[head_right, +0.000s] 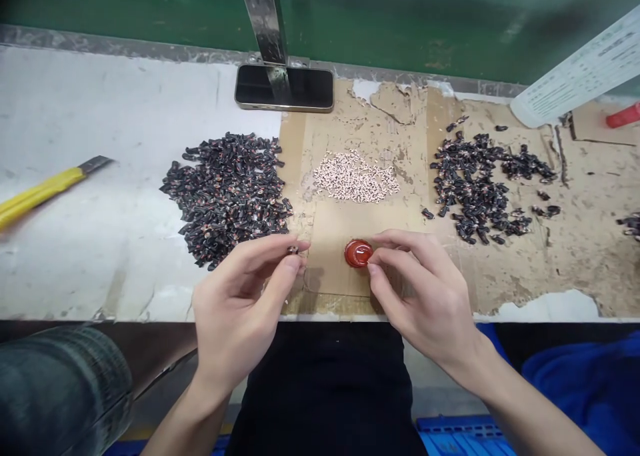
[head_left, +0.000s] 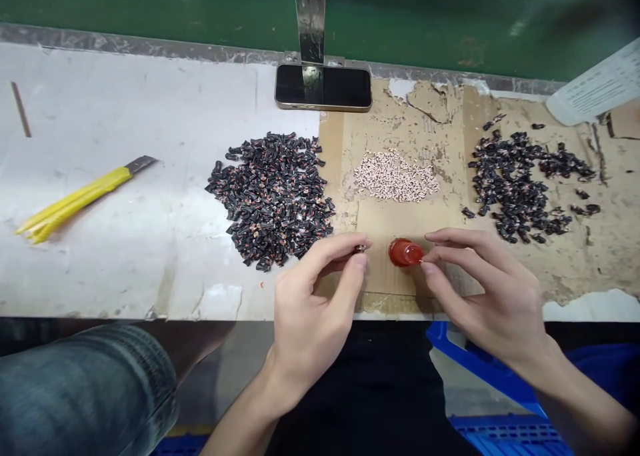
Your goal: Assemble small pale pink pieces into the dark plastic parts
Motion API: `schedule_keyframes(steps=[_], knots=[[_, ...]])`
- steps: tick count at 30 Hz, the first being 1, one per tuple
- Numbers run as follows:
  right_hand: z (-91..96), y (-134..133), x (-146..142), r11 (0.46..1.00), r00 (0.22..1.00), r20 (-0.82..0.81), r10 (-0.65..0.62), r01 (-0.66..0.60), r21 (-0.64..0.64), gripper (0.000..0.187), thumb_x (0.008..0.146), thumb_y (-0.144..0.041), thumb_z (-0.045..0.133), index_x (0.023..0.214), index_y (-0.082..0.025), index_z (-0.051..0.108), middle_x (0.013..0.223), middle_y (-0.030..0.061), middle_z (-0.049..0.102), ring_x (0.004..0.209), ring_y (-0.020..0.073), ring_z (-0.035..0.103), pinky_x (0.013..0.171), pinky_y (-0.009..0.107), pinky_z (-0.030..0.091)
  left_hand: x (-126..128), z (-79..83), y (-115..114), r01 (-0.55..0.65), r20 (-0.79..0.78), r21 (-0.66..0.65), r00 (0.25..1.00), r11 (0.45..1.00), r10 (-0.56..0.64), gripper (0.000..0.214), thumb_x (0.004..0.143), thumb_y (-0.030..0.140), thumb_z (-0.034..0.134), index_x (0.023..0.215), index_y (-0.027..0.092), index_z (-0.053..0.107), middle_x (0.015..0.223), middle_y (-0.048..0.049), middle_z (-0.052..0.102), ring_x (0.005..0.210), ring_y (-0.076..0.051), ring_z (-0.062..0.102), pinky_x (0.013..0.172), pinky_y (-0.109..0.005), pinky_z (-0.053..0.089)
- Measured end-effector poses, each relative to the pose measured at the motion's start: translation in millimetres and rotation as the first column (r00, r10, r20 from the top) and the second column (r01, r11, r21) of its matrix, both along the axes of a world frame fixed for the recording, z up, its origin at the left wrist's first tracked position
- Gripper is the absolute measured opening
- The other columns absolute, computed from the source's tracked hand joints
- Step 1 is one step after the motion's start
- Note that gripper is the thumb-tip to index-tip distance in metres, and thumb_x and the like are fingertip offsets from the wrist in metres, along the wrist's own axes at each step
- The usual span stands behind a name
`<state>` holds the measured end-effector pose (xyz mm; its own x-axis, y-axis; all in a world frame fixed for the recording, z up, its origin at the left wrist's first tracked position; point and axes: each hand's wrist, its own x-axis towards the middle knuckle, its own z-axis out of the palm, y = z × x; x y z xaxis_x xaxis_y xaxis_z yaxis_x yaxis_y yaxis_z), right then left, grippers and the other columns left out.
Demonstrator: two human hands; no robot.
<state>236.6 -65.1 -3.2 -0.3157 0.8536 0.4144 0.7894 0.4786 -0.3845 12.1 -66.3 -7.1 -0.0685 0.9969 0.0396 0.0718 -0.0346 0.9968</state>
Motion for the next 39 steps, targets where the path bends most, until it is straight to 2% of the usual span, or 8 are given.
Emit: schedule_keyframes(steps=[6,10,13,15,19,27,35,39], knots=[[0.0,0,1,1.0,0.999,0.025,0.02,-0.021,0.012,0.018,0.088,-0.005,0.074,0.1,-0.017,0.069,0.11,0.0127,0.075,0.097,0.0225,0.072,0.086,0.038,0.059,-3,0.9,-2,-0.01,0.016,-0.046,1.0,0.999,0.011,0.021,0.097,0.01,0.073,0.11,0.024,0.079,0.106,0.0013,0.083,0.086,-0.011,0.078,0.088,-0.018,0.064],[7.1,-3,0,0.989,0.982,-0.172,-0.072,0.048,-0.139,0.017,0.09,-0.008,0.074,0.099,-0.022,0.071,0.11,0.0069,0.074,0.1,0.0202,0.072,0.092,0.037,0.059,2,5.8,0,0.001,0.113,-0.108,0.994,0.994,0.012,0.02,0.097,0.012,0.073,0.107,0.025,0.083,0.103,0.0007,0.082,0.083,-0.01,0.077,0.081,-0.017,0.064],[15.3,-8,-1,0.949,0.89,-0.417,-0.182,0.047,-0.313,0.015,0.093,-0.011,0.072,0.094,-0.025,0.072,0.103,0.0034,0.073,0.103,0.0187,0.072,0.091,0.032,0.06,13,10.3,2,0.102,0.239,-0.139,0.969,0.985,-0.066,0.018,0.093,0.009,0.074,0.1,0.022,0.085,0.103,-0.0032,0.082,0.088,-0.014,0.078,0.076,-0.018,0.065],[19.6,-11,-2,0.913,0.805,-0.538,-0.248,0.009,-0.408,0.013,0.096,-0.014,0.071,0.093,-0.026,0.073,0.103,0.003,0.074,0.102,0.0178,0.074,0.089,0.028,0.062,22,12.6,3,0.188,0.356,-0.215,0.929,0.958,-0.102,0.015,0.092,0.011,0.076,0.1,0.02,0.085,0.102,-0.0051,0.083,0.085,-0.014,0.079,0.074,-0.018,0.065],[24.7,-15,-7,0.857,0.681,-0.651,-0.335,-0.068,-0.511,0.012,0.099,-0.019,0.07,0.096,-0.028,0.076,0.115,0.0021,0.077,0.105,0.0159,0.077,0.09,0.023,0.065,34,16.3,3,0.304,0.565,-0.333,0.822,0.893,-0.069,0.014,0.09,0.013,0.08,0.103,0.017,0.083,0.091,-0.0037,0.084,0.074,-0.01,0.079,0.074,-0.015,0.066],[34.3,-10,-17,0.88,0.698,-0.655,-0.289,-0.077,-0.469,0.014,0.093,-0.013,0.074,0.09,-0.026,0.076,0.102,-0.0003,0.08,0.097,0.0127,0.079,0.087,0.015,0.064,33,24.1,4,0.314,0.614,-0.299,0.786,0.901,-0.07,0.014,0.089,0.006,0.079,0.097,0.017,0.082,0.086,-0.0008,0.084,0.068,-0.007,0.077,0.07,-0.011,0.065],[33.8,-10,-22,0.887,0.705,-0.654,-0.275,-0.077,-0.456,0.011,0.092,-0.014,0.075,0.09,-0.025,0.077,0.098,0.0028,0.079,0.094,0.0168,0.079,0.084,0.022,0.067,30,23.4,3,0.324,0.595,-0.331,0.801,0.887,-0.07,0.011,0.088,0.01,0.081,0.097,0.017,0.081,0.082,-0.0016,0.083,0.068,-0.009,0.078,0.069,-0.014,0.066],[37.6,-6,-21,0.906,0.749,-0.628,-0.212,-0.092,-0.414,0.011,0.091,-0.016,0.076,0.089,-0.026,0.078,0.094,0.0018,0.08,0.09,0.0159,0.079,0.082,0.021,0.067,29,26.3,3,0.325,0.563,-0.33,0.822,0.886,-0.092,0.01,0.088,0.011,0.081,0.096,0.017,0.081,0.078,-0.0021,0.081,0.066,-0.01,0.077,0.067,-0.014,0.065]])
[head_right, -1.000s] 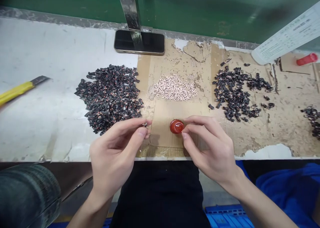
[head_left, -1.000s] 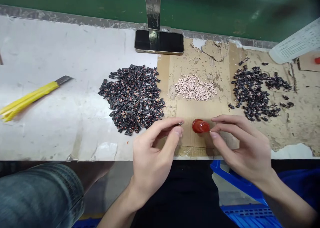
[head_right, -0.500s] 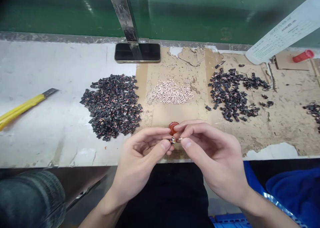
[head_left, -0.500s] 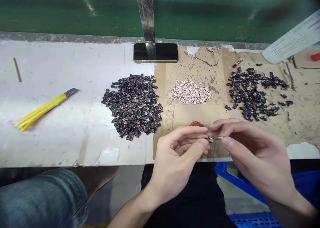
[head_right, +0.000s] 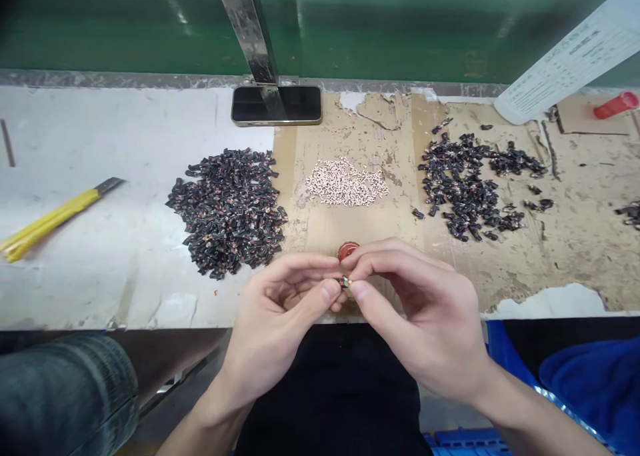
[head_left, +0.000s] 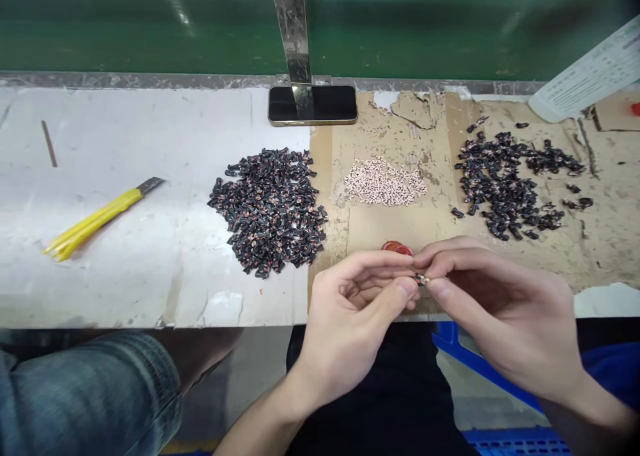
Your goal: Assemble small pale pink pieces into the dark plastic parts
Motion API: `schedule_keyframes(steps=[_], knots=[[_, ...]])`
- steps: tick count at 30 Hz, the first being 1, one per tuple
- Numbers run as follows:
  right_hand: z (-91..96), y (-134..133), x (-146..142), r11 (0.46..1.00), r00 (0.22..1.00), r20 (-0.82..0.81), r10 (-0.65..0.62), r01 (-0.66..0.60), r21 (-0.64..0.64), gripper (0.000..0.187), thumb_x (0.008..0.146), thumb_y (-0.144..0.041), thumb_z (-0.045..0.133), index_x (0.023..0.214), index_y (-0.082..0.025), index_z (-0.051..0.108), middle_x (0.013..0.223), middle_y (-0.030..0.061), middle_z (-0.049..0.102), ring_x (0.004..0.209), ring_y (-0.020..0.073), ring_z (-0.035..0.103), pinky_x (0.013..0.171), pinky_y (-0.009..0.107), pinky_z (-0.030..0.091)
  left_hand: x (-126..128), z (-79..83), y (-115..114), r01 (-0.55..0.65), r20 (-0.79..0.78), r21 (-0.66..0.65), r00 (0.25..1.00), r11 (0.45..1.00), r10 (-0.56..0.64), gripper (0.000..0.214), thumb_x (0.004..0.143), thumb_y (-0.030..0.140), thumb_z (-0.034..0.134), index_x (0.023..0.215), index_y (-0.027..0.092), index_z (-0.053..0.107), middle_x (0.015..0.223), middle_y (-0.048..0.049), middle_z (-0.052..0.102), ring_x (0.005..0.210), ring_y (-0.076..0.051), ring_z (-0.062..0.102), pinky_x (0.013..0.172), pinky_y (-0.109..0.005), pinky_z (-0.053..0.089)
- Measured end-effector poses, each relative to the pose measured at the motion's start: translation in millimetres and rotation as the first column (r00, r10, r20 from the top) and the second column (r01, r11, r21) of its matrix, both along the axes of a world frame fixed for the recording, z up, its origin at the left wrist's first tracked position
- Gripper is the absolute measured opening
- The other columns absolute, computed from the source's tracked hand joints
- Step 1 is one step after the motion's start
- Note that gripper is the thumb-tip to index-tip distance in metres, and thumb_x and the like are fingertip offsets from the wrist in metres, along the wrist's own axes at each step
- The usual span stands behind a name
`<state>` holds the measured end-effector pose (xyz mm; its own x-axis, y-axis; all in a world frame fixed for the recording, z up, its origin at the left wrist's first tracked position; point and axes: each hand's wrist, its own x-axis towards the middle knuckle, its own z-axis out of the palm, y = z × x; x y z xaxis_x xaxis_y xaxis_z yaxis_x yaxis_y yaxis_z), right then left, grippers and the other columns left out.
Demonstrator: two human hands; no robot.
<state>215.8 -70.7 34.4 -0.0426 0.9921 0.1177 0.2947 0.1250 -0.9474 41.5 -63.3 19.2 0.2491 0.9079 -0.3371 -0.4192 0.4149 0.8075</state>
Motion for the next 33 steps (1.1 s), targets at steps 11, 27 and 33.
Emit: schedule_keyframes(steps=[11,27,33], knots=[[-19.3,-8,4,0.999,0.996,-0.074,-0.042,0.044,0.017,0.032,0.087,-0.018,0.084,0.113,-0.034,0.079,0.102,-0.0035,0.085,0.086,0.0158,0.083,0.082,0.018,0.069,-2,-1.6,0,-0.012,0.125,-0.078,0.992,0.997,0.022,0.018,0.087,0.026,0.088,0.09,0.016,0.075,0.08,-0.0022,0.08,0.07,-0.008,0.074,0.073,-0.015,0.062],[-12.2,-1,-8,0.974,0.998,0.014,-0.062,0.057,0.217,0.04,0.085,-0.012,0.084,0.114,-0.039,0.081,0.095,-0.0035,0.082,0.081,0.016,0.077,0.07,0.026,0.069,8,-2.5,-7,-0.083,0.211,-0.025,0.974,0.996,0.086,0.024,0.092,0.036,0.084,0.099,0.018,0.07,0.071,0.0023,0.078,0.063,-0.006,0.073,0.072,-0.013,0.061],[-12.1,1,-7,0.97,0.999,0.024,-0.024,0.018,0.243,0.034,0.08,-0.009,0.084,0.101,-0.036,0.084,0.09,0.0004,0.08,0.074,0.0228,0.077,0.06,0.032,0.067,17,-4.2,-12,-0.149,0.081,0.035,0.986,0.988,0.145,0.029,0.09,0.042,0.085,0.098,0.017,0.072,0.071,0.0007,0.077,0.063,-0.009,0.073,0.07,-0.017,0.062]])
